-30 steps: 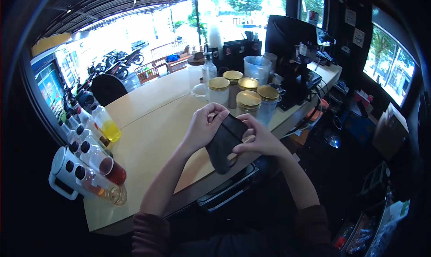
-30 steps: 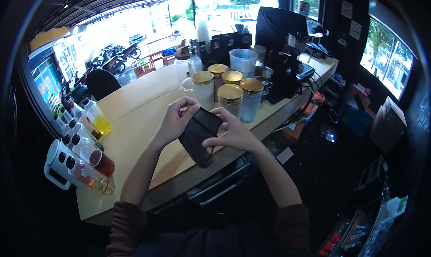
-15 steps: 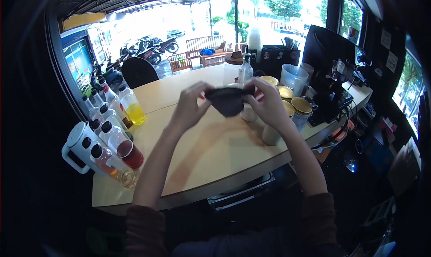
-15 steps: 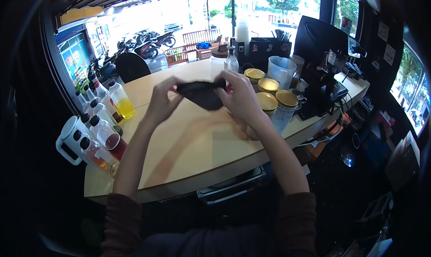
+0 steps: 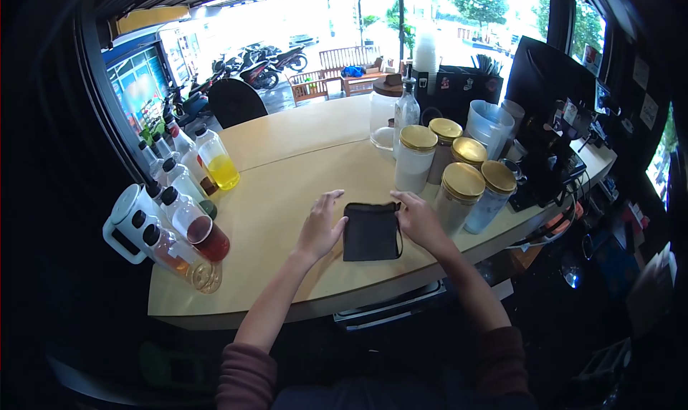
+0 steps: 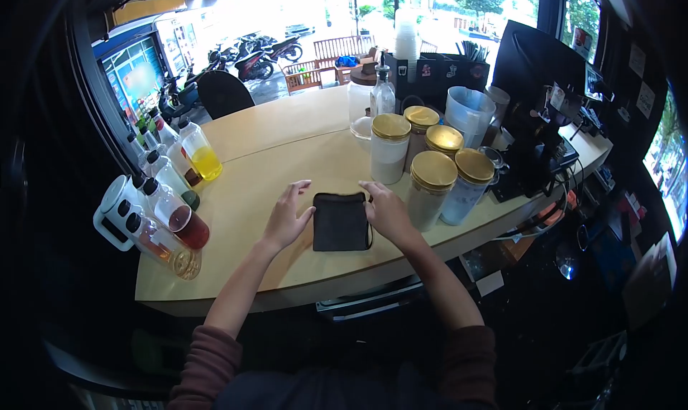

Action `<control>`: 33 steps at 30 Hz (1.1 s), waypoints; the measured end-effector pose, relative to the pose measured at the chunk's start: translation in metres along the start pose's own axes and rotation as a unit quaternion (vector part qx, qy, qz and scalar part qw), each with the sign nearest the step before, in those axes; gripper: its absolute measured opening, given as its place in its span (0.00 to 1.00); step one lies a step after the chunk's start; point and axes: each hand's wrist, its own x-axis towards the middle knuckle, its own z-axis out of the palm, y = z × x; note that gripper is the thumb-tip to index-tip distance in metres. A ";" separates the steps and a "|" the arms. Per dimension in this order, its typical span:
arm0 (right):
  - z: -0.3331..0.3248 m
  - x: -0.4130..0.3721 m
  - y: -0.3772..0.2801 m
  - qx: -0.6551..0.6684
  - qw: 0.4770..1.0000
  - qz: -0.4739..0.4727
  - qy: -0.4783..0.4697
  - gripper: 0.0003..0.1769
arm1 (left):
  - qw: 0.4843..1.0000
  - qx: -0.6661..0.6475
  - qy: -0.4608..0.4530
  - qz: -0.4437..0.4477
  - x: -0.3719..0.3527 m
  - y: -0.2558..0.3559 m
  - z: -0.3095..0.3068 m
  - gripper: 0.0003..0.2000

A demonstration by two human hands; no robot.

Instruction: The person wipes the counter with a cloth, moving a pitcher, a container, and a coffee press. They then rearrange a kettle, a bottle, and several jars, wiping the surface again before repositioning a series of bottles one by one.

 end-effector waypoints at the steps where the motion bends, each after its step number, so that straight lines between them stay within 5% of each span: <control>1: 0.000 0.008 -0.004 -0.094 0.991 -0.038 0.090 0.23 | 0.990 0.115 0.071 0.036 0.006 0.000 0.002 0.22; 2: 0.005 0.009 -0.003 -0.093 0.991 -0.046 0.089 0.23 | 0.989 0.118 0.078 0.034 0.004 0.002 0.004 0.22; 4: 0.023 -0.007 -0.002 -0.084 0.995 -0.052 -0.033 0.31 | 0.980 0.101 -0.153 -0.080 -0.015 0.008 0.012 0.29; 10: 0.062 -0.027 0.007 -0.204 0.958 -0.060 -0.192 0.27 | 0.943 0.193 -0.259 -0.084 -0.060 -0.009 0.039 0.36; 14: 0.063 -0.005 -0.028 -0.225 0.960 -0.062 -0.151 0.25 | 0.980 0.120 -0.159 -0.023 -0.065 -0.009 0.006 0.32; 20: 0.103 0.026 -0.089 -0.052 0.976 -0.128 -0.166 0.24 | 0.997 0.052 0.062 -0.011 -0.119 -0.002 -0.104 0.18; 24: 0.148 0.054 -0.139 0.076 0.965 -0.164 -0.188 0.24 | 0.931 0.149 0.331 0.043 -0.184 -0.045 -0.168 0.20; 25: 0.160 0.062 -0.155 0.078 0.965 -0.165 -0.187 0.24 | 0.930 0.151 0.331 0.044 -0.194 -0.056 -0.180 0.20; 27: 0.183 0.076 -0.188 0.146 0.958 -0.174 -0.177 0.22 | 0.855 0.147 0.497 -0.026 -0.209 -0.073 -0.200 0.34; 30: 0.221 0.093 -0.227 0.205 0.941 -0.180 -0.201 0.21 | 0.884 0.057 0.442 -0.141 -0.217 -0.090 -0.216 0.44; 33: 0.238 0.098 -0.251 0.212 0.939 -0.168 -0.214 0.17 | 0.904 -0.029 0.398 -0.156 -0.216 -0.110 -0.211 0.49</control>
